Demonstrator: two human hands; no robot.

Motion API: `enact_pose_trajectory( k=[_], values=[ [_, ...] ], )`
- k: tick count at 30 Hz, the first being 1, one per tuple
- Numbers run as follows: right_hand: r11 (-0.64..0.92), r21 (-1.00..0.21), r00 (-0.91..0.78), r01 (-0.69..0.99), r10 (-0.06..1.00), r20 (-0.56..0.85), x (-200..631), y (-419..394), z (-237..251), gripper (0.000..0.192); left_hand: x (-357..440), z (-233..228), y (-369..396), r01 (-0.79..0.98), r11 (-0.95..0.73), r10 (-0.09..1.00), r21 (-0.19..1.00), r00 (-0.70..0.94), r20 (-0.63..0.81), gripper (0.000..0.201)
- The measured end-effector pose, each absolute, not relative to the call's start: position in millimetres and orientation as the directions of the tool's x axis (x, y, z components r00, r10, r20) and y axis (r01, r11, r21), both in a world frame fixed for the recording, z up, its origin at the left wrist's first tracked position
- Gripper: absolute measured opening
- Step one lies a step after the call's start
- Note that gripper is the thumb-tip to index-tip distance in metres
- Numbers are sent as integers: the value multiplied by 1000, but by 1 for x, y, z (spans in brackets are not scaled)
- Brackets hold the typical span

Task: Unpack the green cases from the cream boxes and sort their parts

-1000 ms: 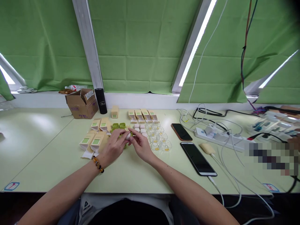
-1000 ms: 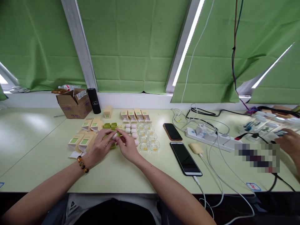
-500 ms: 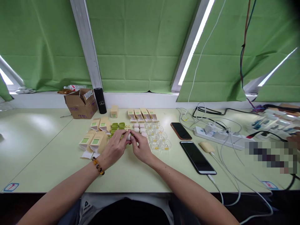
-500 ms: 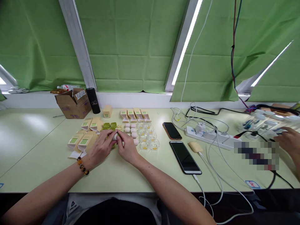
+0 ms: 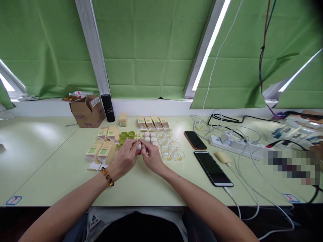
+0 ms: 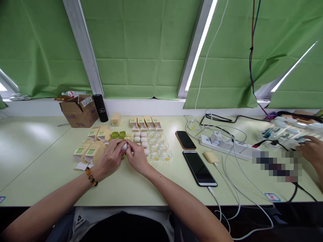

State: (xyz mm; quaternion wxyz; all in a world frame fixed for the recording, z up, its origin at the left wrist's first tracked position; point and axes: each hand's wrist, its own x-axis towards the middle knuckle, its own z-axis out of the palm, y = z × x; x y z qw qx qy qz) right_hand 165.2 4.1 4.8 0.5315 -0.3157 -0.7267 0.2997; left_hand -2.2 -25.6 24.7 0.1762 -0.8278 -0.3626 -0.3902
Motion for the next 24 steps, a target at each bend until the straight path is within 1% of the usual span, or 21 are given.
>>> enact_pose_trajectory(
  k=[3,5,7,10,15,17,19,21,22,24],
  values=[
    [605,-789,-258,107,784,565,168,3,10,37,-4,22,-24,734,-679,462,25,401,791,45],
    [606,-792,-290,73,773,564,172,3,15,36,-6,19,-22,726,-684,470,72,362,805,46],
    [639,-767,-328,64,739,588,177,4,20,37,-9,17,-20,707,-695,491,135,328,807,46],
    [685,-722,-355,99,702,617,183,7,24,41,-11,16,-18,663,-710,537,237,292,792,43],
    [704,-700,-335,119,692,640,182,12,21,37,-12,22,-17,584,-710,593,393,197,781,28],
    [678,-728,-285,106,722,631,183,16,19,35,-15,25,-15,522,-696,625,494,102,774,24],
    [637,-766,-222,90,762,608,185,19,18,35,-19,27,-10,380,-658,687,650,-50,725,28],
    [607,-789,-178,94,790,586,186,21,18,36,-23,30,-4,112,-589,782,800,-169,600,35],
    [601,-793,-171,103,796,581,186,20,18,36,-24,30,0,-47,-540,831,840,-189,523,38],
    [604,-788,-177,121,794,581,184,16,17,36,-25,32,4,-324,-415,910,850,-161,383,38]
  ],
)
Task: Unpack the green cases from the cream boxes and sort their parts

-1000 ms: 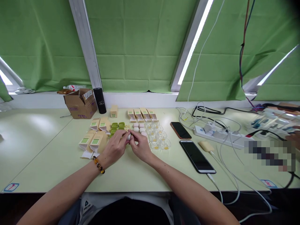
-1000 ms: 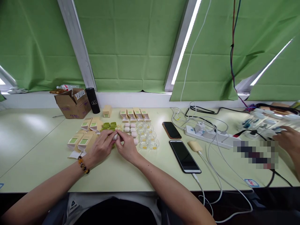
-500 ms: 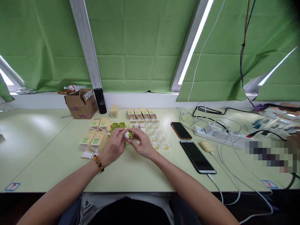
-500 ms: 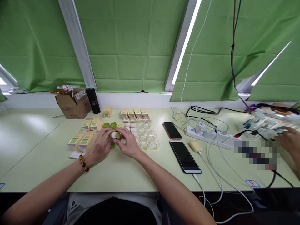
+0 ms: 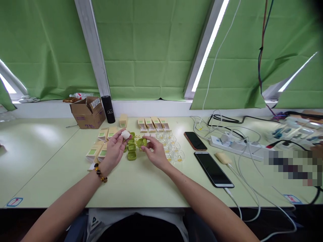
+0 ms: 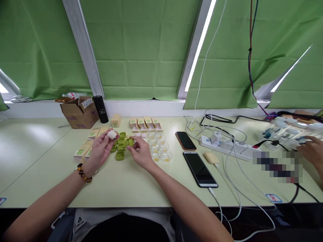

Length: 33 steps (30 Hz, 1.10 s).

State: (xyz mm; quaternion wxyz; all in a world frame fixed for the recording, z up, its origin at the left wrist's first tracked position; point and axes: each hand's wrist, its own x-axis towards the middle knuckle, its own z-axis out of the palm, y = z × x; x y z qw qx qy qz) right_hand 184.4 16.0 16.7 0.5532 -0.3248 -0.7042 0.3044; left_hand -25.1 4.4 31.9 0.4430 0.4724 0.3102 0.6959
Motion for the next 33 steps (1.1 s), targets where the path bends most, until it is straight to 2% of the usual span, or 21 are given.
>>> enact_pose_trajectory(
  k=[3,7,11,14,16,18,20,22,24,27,30,33],
  values=[
    [639,-754,-234,149,764,601,179,4,14,35,-24,33,7,-538,-265,963,800,-111,245,29],
    [703,-688,-296,181,706,644,175,-8,11,36,-24,35,7,-607,-210,977,767,-113,179,16],
    [719,-675,-233,166,694,682,177,-9,15,36,-25,37,5,-664,-172,985,728,-118,126,15],
    [684,-717,-135,134,729,671,183,-6,26,34,-26,40,5,-667,-149,989,730,-84,125,19],
    [645,-759,-63,90,764,642,190,-4,35,35,-25,42,5,-624,-181,983,761,-78,169,32],
    [610,-792,-1,36,792,610,197,-2,44,38,-24,44,5,-509,-262,965,820,-120,234,44],
    [595,-804,53,-6,803,594,204,1,50,40,-22,45,4,-307,-357,933,882,-166,319,48],
    [596,-802,95,-25,800,592,211,5,55,42,-18,46,2,-41,-445,887,894,-154,435,44],
    [605,-796,120,-28,792,598,217,10,56,43,-13,46,-1,242,-533,825,811,-62,561,34],
    [612,-791,142,-19,785,603,224,16,54,45,-3,45,-5,544,-647,708,534,169,686,24],
    [600,-799,168,-22,790,589,227,21,48,47,10,44,-5,673,-695,644,253,426,636,20],
    [585,-811,180,-23,800,572,227,23,42,47,23,42,-2,743,-666,666,65,554,500,12]
  ],
)
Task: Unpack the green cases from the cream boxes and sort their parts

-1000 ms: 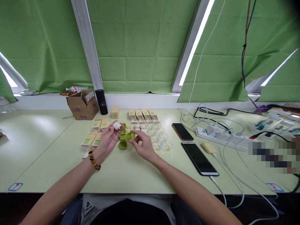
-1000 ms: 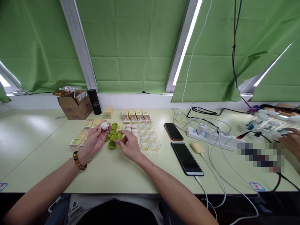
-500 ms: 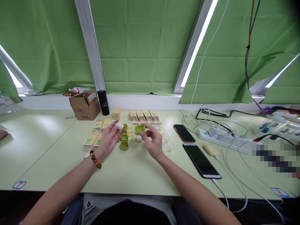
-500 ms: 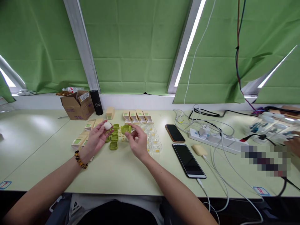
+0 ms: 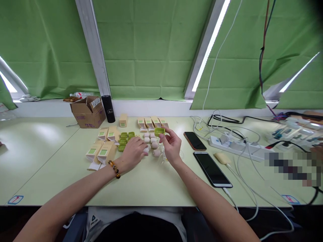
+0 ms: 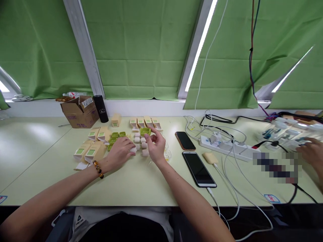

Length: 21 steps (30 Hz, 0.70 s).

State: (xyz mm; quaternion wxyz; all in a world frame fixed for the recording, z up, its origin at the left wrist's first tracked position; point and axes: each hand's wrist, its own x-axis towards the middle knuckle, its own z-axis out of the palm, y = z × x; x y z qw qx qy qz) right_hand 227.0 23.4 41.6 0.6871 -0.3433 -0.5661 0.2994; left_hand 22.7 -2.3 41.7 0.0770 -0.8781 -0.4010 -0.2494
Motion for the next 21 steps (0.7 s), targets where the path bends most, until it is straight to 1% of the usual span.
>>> enact_pose_trajectory(
  k=[3,6,16,21],
  values=[
    [583,-813,174,-6,801,573,225,23,38,44,33,37,0,772,-635,684,-19,574,450,11],
    [584,-812,156,22,800,580,223,20,38,42,39,32,0,777,-628,681,-53,581,445,12],
    [580,-813,100,45,807,581,219,14,37,37,42,19,-2,782,-621,684,-52,574,450,16],
    [581,-812,87,58,808,583,217,14,34,38,42,19,-4,795,-605,701,-51,562,439,17]
  ],
)
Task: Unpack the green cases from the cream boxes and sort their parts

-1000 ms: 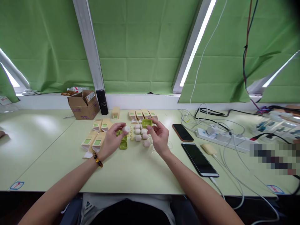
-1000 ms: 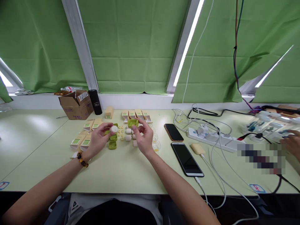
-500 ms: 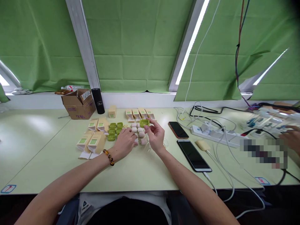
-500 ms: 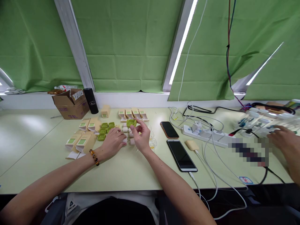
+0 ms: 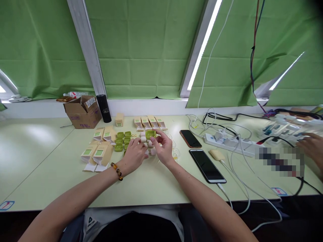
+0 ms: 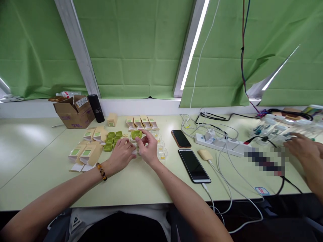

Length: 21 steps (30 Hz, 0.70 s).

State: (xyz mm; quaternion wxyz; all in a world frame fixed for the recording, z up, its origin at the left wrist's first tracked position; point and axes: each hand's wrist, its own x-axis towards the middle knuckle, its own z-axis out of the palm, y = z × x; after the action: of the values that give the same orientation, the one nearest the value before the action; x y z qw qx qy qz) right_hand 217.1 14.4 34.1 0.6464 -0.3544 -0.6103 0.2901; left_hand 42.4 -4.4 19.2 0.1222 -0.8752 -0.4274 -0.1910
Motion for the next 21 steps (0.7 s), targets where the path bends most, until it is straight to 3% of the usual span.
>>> enact_pose_trajectory(
  k=[6,10,15,21],
  values=[
    [579,-813,80,58,809,582,217,13,35,40,36,32,-8,793,-609,693,-2,533,486,22],
    [575,-817,75,34,814,576,218,13,35,41,17,51,-6,814,-579,670,40,447,593,14],
    [504,-855,2,-122,862,508,211,14,30,48,-11,54,-6,782,-610,534,124,291,794,10],
    [334,-890,-190,-311,896,402,193,8,20,51,-16,36,-17,754,-656,390,40,293,873,14]
  ],
)
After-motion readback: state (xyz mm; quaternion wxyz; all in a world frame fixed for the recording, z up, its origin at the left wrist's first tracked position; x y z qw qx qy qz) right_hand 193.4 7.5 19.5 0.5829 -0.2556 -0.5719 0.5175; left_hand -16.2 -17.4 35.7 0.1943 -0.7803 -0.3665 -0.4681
